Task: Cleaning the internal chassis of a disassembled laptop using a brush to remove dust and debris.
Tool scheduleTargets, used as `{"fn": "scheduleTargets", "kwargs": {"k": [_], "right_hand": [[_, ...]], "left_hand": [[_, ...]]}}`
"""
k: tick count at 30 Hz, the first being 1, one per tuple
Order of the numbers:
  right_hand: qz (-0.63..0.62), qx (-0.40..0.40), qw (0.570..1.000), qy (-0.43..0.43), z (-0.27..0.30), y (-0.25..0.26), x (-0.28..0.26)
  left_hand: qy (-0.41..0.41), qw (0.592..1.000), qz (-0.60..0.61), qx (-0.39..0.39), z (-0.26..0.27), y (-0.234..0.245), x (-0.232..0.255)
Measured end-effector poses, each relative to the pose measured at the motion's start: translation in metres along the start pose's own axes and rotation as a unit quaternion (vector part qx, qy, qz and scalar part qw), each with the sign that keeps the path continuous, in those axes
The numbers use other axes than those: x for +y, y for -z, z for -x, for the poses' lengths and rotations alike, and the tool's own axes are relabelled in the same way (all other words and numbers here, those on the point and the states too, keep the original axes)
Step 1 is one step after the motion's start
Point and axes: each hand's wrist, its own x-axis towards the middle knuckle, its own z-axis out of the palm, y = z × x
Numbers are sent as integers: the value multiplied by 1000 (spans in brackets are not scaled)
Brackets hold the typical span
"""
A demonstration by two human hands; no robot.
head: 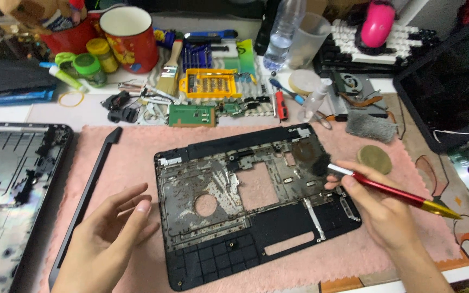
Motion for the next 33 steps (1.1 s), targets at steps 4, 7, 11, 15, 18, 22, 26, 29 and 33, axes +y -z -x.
{"fn": "scheduleTargets", "kwargs": {"k": [4, 7, 11, 15, 18, 22, 26, 29, 33], "right_hand": [[66, 19, 998, -9, 3, -11, -10], [31, 53, 997, -45, 2, -11, -7], [-13, 101, 989, -112, 3, -17, -9], [-54, 104, 987, -110, 4, -4, 6], [-74, 79, 990, -91, 9, 8, 17], [-30, 57, 995, -81, 13, -4, 12], [218, -50, 972, 77, 4, -2, 19], [250, -155, 933, 209, 8, -51, -3], [221, -249, 940, 78, 12, -126, -31]], "left_hand": [[17, 1000, 25, -7, -2, 2, -3], [35, 999, 29, -2, 2, 0, 4], [58, 996, 49, 39, 13, -11, 22], [60, 994, 82, 47, 3, -7, 18], [14, 996, 68, 57, -8, -6, 10], [-59, 997, 33, 44, -21, 2, -5], [-192, 980, -51, -16, -29, 16, -15], [-274, 954, -122, -16, -26, 26, -9], [-383, 901, -199, -31, -42, 40, -20]]}}
